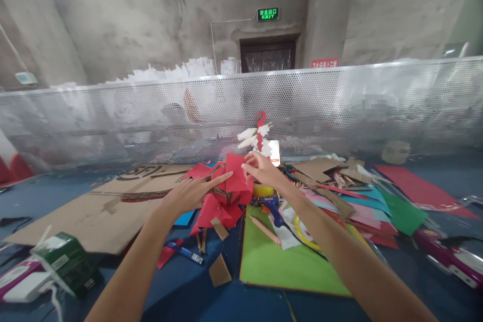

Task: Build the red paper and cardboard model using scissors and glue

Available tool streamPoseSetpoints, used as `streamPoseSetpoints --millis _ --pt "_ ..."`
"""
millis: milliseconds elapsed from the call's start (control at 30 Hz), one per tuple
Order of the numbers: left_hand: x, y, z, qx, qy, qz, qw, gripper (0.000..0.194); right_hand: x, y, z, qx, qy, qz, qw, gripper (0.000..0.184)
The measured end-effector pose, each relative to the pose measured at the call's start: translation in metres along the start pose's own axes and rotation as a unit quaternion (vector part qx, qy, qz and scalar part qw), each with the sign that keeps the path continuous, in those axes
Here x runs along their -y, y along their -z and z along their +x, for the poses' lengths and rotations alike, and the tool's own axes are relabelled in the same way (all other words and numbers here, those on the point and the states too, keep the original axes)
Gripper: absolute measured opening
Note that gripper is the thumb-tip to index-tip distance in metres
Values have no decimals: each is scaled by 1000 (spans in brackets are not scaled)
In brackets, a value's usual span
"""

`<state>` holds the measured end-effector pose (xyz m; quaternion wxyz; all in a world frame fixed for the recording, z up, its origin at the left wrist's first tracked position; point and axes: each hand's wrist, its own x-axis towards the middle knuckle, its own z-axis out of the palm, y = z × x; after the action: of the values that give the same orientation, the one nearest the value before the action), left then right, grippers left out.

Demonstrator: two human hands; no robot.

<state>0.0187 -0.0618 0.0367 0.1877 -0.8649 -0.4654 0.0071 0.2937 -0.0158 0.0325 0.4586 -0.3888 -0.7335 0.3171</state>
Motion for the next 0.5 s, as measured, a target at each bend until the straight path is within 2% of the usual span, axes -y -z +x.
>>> streamPoseSetpoints --millis 167,200,267,300,367,433,500 --pt "11 6 10 9 -21 -69 997 83 21 29 -26 -21 27 -171 985 15" --pt "13 8 13 19 -22 -75 997 83 25 31 -35 -8 25 -200 980 12" --pt "18 13 19 39 -11 -77 996 83 31 26 -55 57 32 -265 962 9" --pt "20 15 23 47 -5 -78 996 85 33 20 -66 101 24 -313 944 9" --pt "26 16 30 58 0 -84 995 92 32 2 -85 188 11 -416 890 11" --pt "33 16 37 68 -3 -92 993 98 28 -19 -100 212 41 -498 840 20" --pt "40 15 43 77 -8 -98 992 100 19 -37 -110 251 33 -539 803 36"
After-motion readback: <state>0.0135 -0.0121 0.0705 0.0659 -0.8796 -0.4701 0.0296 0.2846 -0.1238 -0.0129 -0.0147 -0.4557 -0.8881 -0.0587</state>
